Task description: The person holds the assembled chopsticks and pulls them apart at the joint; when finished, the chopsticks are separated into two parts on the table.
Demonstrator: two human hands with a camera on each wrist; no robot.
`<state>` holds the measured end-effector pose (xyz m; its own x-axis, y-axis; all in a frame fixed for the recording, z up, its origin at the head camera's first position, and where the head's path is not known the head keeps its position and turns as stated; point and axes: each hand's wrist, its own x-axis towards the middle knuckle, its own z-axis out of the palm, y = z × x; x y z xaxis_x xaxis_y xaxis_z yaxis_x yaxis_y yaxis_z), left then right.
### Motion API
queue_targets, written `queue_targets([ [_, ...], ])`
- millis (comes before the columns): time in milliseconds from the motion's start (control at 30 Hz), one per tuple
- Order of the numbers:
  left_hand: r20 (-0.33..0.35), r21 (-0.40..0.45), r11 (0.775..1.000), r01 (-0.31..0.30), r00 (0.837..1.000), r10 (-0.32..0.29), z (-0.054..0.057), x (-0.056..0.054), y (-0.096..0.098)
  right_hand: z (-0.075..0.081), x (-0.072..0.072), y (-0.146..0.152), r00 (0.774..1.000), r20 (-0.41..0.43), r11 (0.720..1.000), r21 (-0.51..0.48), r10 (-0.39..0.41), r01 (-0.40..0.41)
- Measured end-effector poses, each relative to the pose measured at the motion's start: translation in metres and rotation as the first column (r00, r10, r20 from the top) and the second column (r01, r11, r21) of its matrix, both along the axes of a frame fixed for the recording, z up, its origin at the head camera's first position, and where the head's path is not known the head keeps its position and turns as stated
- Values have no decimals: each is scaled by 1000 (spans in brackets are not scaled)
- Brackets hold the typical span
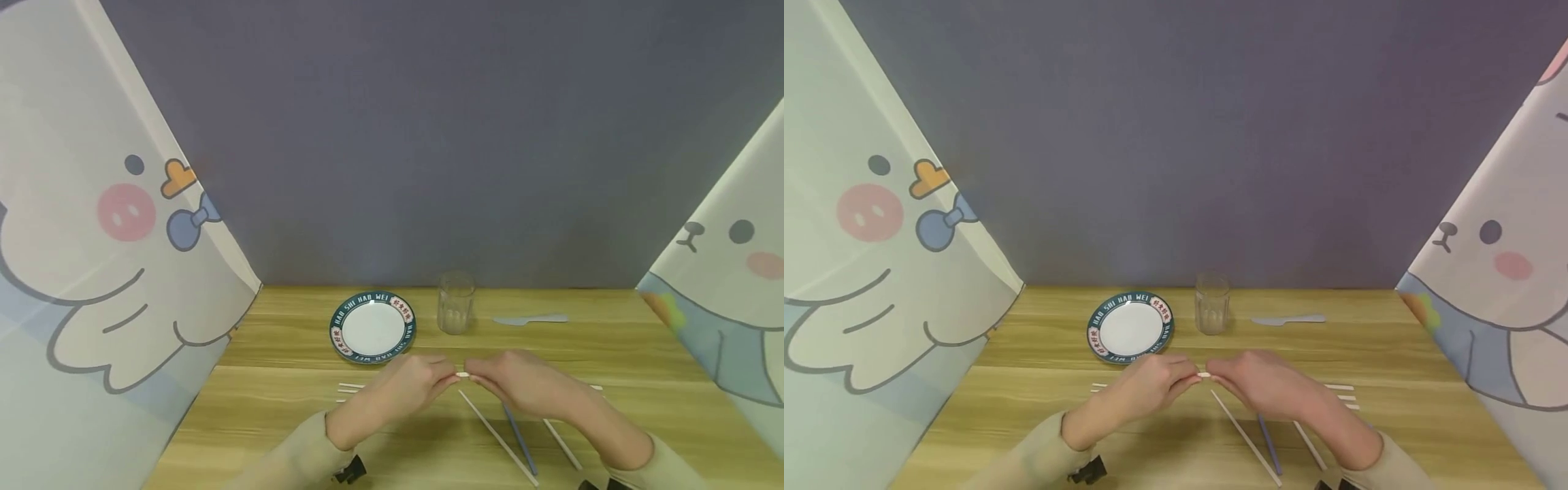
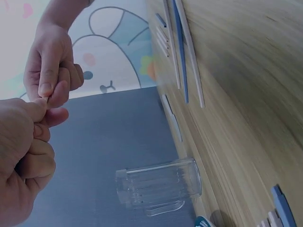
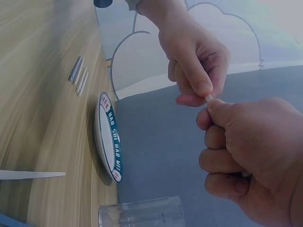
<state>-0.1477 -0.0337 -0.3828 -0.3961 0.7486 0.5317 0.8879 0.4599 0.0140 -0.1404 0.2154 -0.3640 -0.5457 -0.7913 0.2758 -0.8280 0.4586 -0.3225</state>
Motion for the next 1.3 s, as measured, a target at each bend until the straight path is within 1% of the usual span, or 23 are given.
queue_targets([
  [100, 9, 11, 1000, 12, 1000, -12, -1, 0, 1, 0, 1, 0, 1000, -16, 1000, -6, -2, 2],
  [200, 25, 22, 1000, -3, 1000, 3, -2, 2, 1, -1, 1, 0, 999, -31, 1000, -10, -7, 7],
  [333, 29, 25, 999, -32, 999, 32, 0, 3, 1, -1, 1, -2, 999, -43, 1000, -18, -2, 1],
  [467, 34, 18, 1000, -9, 999, 9, 1, 3, -2, 0, 0, -3, 998, -48, 999, -45, 27, -29],
  [600, 53, 16, 1000, 23, 998, -24, -2, 1, -3, -2, 0, -2, 998, -57, 998, -53, 39, -42],
  [667, 66, 10, 1000, 24, 998, -24, -2, 1, -4, -3, 0, -3, 998, -59, 998, -52, 29, -32],
  [800, 59, -4, 1000, 0, 998, 0, 1, 2, -4, -3, 1, -5, 998, -58, 998, -54, 11, -14],
  [900, 31, -10, 1000, -21, 999, 21, 2, 3, -3, -3, 1, -5, 999, -53, 998, -56, 13, -16],
  [1033, 17, -14, 1000, -21, 1000, 21, 0, 3, -3, -4, 0, -3, 999, -21, 997, -61, 35, -36],
  [1167, 22, -16, 1000, -2, 1000, 3, 1, 4, -3, -4, -1, 0, 997, 31, 996, -69, 66, -63],
  [1300, 38, -22, 1000, -6, 999, 7, 3, 4, -3, -4, -2, 1, 995, 65, 995, -74, 73, -69],
])
